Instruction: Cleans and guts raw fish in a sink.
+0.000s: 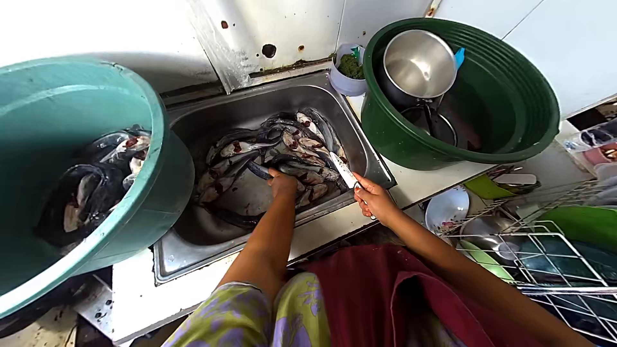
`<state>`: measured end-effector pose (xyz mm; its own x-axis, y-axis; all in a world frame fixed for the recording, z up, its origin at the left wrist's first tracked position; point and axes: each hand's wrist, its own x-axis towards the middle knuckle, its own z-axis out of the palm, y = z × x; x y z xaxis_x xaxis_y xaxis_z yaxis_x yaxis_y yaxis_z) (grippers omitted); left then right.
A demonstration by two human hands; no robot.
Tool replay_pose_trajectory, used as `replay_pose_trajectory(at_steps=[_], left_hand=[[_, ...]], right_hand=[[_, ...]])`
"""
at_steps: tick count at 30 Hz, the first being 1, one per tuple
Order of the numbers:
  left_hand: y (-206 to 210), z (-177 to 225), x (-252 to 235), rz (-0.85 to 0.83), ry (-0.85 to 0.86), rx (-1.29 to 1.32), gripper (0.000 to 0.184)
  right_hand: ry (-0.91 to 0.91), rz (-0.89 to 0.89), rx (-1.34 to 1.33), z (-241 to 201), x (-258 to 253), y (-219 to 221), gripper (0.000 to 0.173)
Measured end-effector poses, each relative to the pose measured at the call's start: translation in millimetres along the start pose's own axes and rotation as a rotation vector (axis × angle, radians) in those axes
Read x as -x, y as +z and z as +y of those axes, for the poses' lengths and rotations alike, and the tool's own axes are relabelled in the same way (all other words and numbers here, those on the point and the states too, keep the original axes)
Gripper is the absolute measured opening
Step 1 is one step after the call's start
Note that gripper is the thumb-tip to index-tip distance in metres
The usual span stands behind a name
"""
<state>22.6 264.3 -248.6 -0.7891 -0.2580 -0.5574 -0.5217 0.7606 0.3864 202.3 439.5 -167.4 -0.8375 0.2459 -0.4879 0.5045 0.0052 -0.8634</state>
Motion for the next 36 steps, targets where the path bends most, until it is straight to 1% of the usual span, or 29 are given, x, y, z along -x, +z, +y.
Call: replay_pose_trajectory(at_steps=[2, 4, 6, 7, 8, 9, 11, 12, 14, 16, 18, 20, 22, 24, 26, 28, 30, 31, 32, 34, 36], left_hand=[[6.7, 10.6, 4.6, 0.041, 0.032, -0.042, 0.098], [11.4, 13.9, 2.2, 0.064, 0.021, 0.008, 0.103], [15.1, 15.2, -5.4, 0.091, -0.066, 0.177, 0.103], [17.9, 14.1, -9.9, 0.109, -0.12, 0.305, 0.099], [19.8, 12.7, -13.4, 0.109, -0.162, 0.432, 0.094], [19.6, 11.3, -13.6, 0.076, -0.177, 0.555, 0.085], [17.4, 4.1, -10.9, -0.052, -0.14, 0.771, 0.049], [15.8, 1.1, -11.8, -0.125, -0.133, 0.887, 0.037], [5.5, -0.8, -5.2, -0.229, -0.115, 1.181, 0.026], [-11.8, -5.9, 3.5, -0.294, -0.069, 1.341, 0.028], [-25.5, -12.6, 12.9, -0.305, -0.023, 1.338, 0.031], [-30.7, -21.3, 20.5, -0.32, 0.046, 1.301, 0.035], [-31.2, -27.2, 25.4, -0.385, 0.13, 1.296, 0.034], [-31.7, -27.7, 34.0, -0.461, 0.25, 1.296, 0.034], [-32.0, -27.8, 41.4, -0.557, 0.405, 1.317, 0.042], [-31.4, -27.8, 46.5, -0.633, 0.536, 1.347, 0.047], [-29.1, -26.9, 48.0, -0.695, 0.618, 1.333, 0.032], [-28.4, -26.7, 48.0, -0.721, 0.628, 1.312, 0.028], [-28.1, -26.6, 48.2, -0.742, 0.619, 1.3, 0.029], [-29.8, -27.1, 50.0, -0.788, 0.598, 1.285, 0.03], [-32.8, -29.0, 53.7, -0.847, 0.523, 1.291, 0.027]], right_hand=[[-0.002, -0.01, 0.0, -0.7, 0.2, -1.5, 0.051], [-0.006, -0.015, -0.011, -0.2, 1.8, -2.2, 0.051], [-0.005, -0.022, -0.013, -0.5, 1.8, -2.7, 0.051], [-0.003, -0.03, -0.013, -0.4, 1.7, -2.8, 0.051], [-0.003, -0.036, -0.015, -0.2, 1.3, -3.1, 0.051], [-0.005, -0.04, -0.019, -0.2, 1.1, -3.7, 0.051], [-0.013, -0.043, -0.036, 0.6, 2.2, -5.6, 0.051], [-0.024, -0.046, -0.045, 1.7, 2.6, -7.0, 0.051], [-0.036, -0.052, -0.059, 4.2, 2.4, -8.7, 0.051], [-0.024, -0.06, -0.058, 3.5, 2.5, -8.6, 0.051], [-0.014, -0.07, -0.044, 1.9, 2.3, -9.0, 0.051], [-0.003, -0.078, -0.029, 0.8, 1.9, -9.0, 0.051], [0.0, -0.075, -0.004, -0.2, 2.4, -7.8, 0.051], [-0.025, -0.069, 0.103, -2.9, 5.9, -3.1, 0.051], [-0.115, -0.073, 0.301, -10.3, 10.5, 5.5, 0.051], [-0.278, -0.038, 0.497, -21.1, 13.5, 17.0, 0.05], [-0.441, 0.019, 0.67, -34.5, 14.2, 28.7, 0.051], [-0.471, 0.034, 0.75, -42.7, 14.5, 34.6, 0.052], [-0.464, 0.041, 0.833, -51.0, 15.1, 40.2, 0.054], [-0.412, 0.042, 0.984, -62.2, 16.4, 50.3, 0.057], [-0.358, 0.028, 1.103, -67.8, 18.2, 57.8, 0.059]])
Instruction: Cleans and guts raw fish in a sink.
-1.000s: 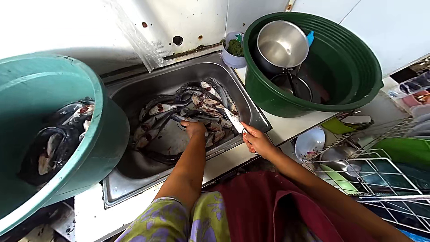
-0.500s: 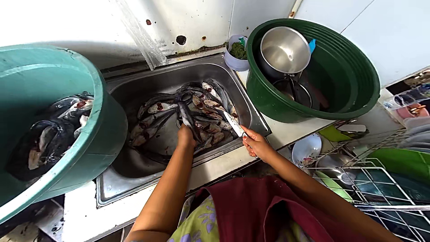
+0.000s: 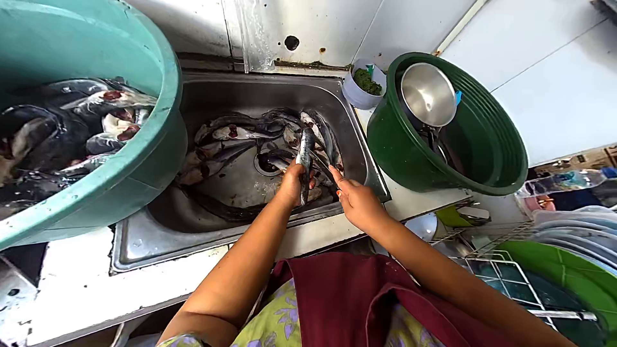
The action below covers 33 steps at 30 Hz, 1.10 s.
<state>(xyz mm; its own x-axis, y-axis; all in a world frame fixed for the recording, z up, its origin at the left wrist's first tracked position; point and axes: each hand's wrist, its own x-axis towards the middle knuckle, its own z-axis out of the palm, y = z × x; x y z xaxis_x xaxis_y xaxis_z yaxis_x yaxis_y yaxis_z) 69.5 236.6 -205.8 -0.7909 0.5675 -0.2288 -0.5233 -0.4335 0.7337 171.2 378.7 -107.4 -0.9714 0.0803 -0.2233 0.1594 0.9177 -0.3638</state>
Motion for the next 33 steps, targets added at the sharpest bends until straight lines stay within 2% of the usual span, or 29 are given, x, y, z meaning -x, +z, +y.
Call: replay_pose_trajectory(at_steps=[2, 4, 6, 12, 19, 23, 27, 33], left_hand=[[1.9, 2.1, 1.4, 0.035, -0.112, 0.043, 0.024], [3.6, 4.5, -3.0, 0.076, -0.21, 0.084, 0.031], [6.5, 10.1, -10.9, 0.1, -0.229, 0.1, 0.032], [7.8, 6.5, -18.0, 0.109, -0.169, 0.056, 0.024], [6.2, 0.8, -17.6, 0.113, -0.097, -0.001, 0.031], [5.6, 4.9, -14.2, 0.121, -0.102, -0.028, 0.026], [6.5, 0.9, -17.8, 0.121, -0.083, -0.013, 0.022], [6.0, 3.6, -4.2, 0.105, 0.014, -0.221, 0.029]], right_hand=[[0.015, -0.043, 0.091, -6.0, 1.7, -0.2, 0.061], [0.014, -0.063, 0.158, -9.6, 5.3, 0.6, 0.062], [0.006, -0.062, 0.195, -11.4, 9.1, 2.2, 0.061], [0.04, -0.052, 0.281, -24.4, 6.7, 5.8, 0.062], [-0.007, -0.005, 0.365, -43.9, -36.7, 15.4, 0.068], [-0.015, -0.045, 0.436, -29.2, -9.8, 20.9, 0.072], [-0.032, -0.028, 0.472, -21.1, 6.7, 21.6, 0.067], [0.016, -0.008, 0.344, -53.7, -43.0, 17.9, 0.075]])
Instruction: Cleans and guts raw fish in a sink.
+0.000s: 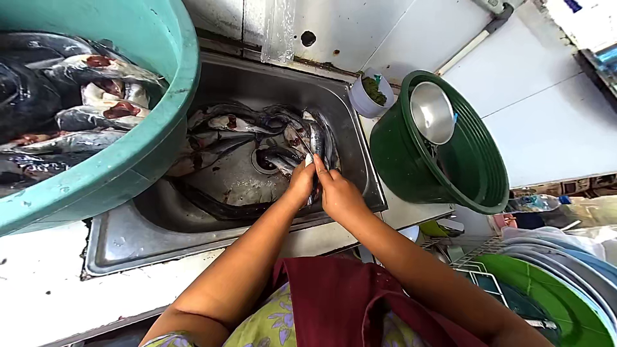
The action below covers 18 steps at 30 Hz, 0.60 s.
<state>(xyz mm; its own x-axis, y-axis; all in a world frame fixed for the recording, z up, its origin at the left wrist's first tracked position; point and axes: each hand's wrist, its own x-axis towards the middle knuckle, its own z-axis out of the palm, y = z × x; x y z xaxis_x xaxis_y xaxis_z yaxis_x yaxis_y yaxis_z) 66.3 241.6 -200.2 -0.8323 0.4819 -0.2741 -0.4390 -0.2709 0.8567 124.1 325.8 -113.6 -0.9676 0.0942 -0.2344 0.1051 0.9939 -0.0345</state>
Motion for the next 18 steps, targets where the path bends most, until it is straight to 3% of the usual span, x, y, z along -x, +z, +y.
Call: replay_pose_trajectory(at_steps=[6, 10, 15, 18], left_hand=[[-3.1, 3.1, -8.0, -0.008, -0.017, 0.075, 0.027], [0.3, -0.6, -8.2, 0.006, -0.005, -0.046, 0.027], [0.1, -8.9, -5.7, -0.029, 0.123, -0.229, 0.035], [-1.6, -10.6, -7.7, -0.099, 0.175, -0.159, 0.034]], right_hand=[[-0.035, -0.017, -0.01, 27.5, 40.8, 11.1, 0.071], [-0.008, -0.033, 0.005, 26.7, 40.8, 8.5, 0.066], [0.002, 0.023, -0.21, 12.3, -2.2, -5.0, 0.069], [-0.061, 0.101, -0.497, 30.7, -2.8, -6.1, 0.06]])
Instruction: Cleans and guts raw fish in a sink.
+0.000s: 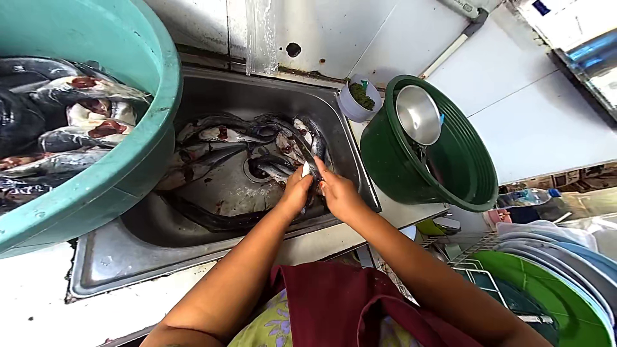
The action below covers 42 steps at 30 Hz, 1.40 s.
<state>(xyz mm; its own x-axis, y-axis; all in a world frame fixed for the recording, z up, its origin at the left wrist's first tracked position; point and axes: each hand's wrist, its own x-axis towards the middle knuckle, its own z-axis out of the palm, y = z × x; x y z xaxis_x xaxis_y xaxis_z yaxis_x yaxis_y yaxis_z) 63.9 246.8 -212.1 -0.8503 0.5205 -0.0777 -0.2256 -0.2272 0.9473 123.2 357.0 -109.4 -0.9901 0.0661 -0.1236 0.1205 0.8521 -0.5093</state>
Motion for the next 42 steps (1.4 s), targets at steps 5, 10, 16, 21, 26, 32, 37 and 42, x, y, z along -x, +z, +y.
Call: replay_pose_trajectory(at_steps=[5, 10, 16, 21, 26, 32, 37, 42], left_hand=[[-2.7, 7.9, -3.6, -0.068, 0.063, 0.138, 0.028], [-4.5, 10.6, -6.1, 0.01, -0.063, 0.167, 0.017], [-3.1, 10.1, -8.2, 0.021, -0.071, 0.198, 0.019], [1.6, 8.7, -4.4, -0.02, 0.014, 0.097, 0.024], [-0.6, 5.7, -2.2, -0.072, 0.077, 0.052, 0.025], [-3.2, 11.1, -1.7, -0.043, -0.026, 0.188, 0.023], [0.7, 10.9, -2.6, -0.058, 0.02, 0.049, 0.024], [1.8, 14.1, -1.0, -0.048, 0.055, 0.04, 0.024]], right_hand=[[0.037, 0.106, -0.341, 25.3, 27.9, -13.9, 0.058], [0.063, 0.095, 0.094, 28.1, 38.8, -19.6, 0.056], [0.122, -0.062, 0.379, 14.5, 48.3, -13.4, 0.061], [0.137, -0.034, 0.414, -4.2, 32.5, -7.1, 0.064], [0.069, 0.048, 0.31, -14.6, -4.4, -5.4, 0.066], [0.069, -0.032, 0.352, 8.2, 43.7, -5.4, 0.063], [0.085, -0.018, 0.378, -6.9, 32.9, -7.1, 0.061], [0.079, 0.012, 0.304, -25.2, -17.6, -4.6, 0.066]])
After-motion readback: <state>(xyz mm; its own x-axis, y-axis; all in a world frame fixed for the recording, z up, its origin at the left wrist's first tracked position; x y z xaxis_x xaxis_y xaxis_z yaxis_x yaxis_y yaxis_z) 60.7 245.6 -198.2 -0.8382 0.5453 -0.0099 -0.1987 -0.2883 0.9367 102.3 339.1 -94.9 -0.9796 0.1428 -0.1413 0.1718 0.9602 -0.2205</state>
